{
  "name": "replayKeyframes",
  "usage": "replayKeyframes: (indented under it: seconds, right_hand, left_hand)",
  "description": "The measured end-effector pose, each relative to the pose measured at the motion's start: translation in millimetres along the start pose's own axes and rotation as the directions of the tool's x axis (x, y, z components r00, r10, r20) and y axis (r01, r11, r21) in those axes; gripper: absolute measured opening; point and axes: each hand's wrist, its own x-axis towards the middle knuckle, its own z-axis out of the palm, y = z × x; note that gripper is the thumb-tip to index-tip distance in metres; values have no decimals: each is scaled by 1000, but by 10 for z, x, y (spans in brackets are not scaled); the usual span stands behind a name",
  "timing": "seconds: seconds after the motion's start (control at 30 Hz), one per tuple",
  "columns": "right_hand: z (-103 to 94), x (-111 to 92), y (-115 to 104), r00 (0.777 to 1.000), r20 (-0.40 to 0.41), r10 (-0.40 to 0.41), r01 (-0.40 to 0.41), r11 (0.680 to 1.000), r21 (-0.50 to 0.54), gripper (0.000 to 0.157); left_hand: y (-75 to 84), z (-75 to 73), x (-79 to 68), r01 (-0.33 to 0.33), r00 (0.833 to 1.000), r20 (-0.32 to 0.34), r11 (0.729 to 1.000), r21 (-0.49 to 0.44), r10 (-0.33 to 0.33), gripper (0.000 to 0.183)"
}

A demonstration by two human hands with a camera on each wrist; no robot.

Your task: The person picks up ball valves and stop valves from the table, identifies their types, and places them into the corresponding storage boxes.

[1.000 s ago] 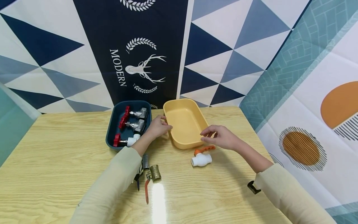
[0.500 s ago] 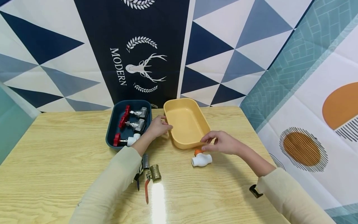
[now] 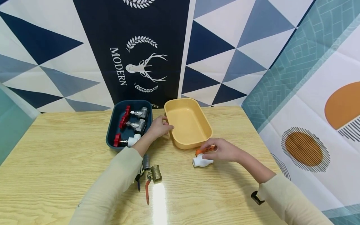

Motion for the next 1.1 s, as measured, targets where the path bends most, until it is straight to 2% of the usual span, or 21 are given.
replayKeyframes:
  seconds: [0.33, 0.57, 0.67, 0.93, 1.1]
  right_hand:
    - [56, 13, 14, 1000, 9, -24, 24, 999, -47, 34]
    - [118, 43, 72, 992, 23, -122, 124, 989, -79, 33]
    - [135, 48, 83, 990, 23, -138, 139, 986, -93, 33]
    - [162, 69, 115, 987, 16, -160, 161, 979, -125, 37]
    - [181, 85, 137, 989, 9, -147, 147, 980, -136, 41]
  left_hand:
    - [-1, -6, -9, 1, 1000, -1, 1000, -5, -1, 64]
    - [0, 1, -6, 7, 1000, 6, 1000, -23, -7, 64]
    - [2, 0, -1, 8, 1000, 9, 1000, -24, -8, 63]
    - [-6, -8, 8, -12, 1000, 13, 1000, -27, 12, 64]
    - [-13, -14, 12, -16, 1000, 17, 999, -32, 17, 64]
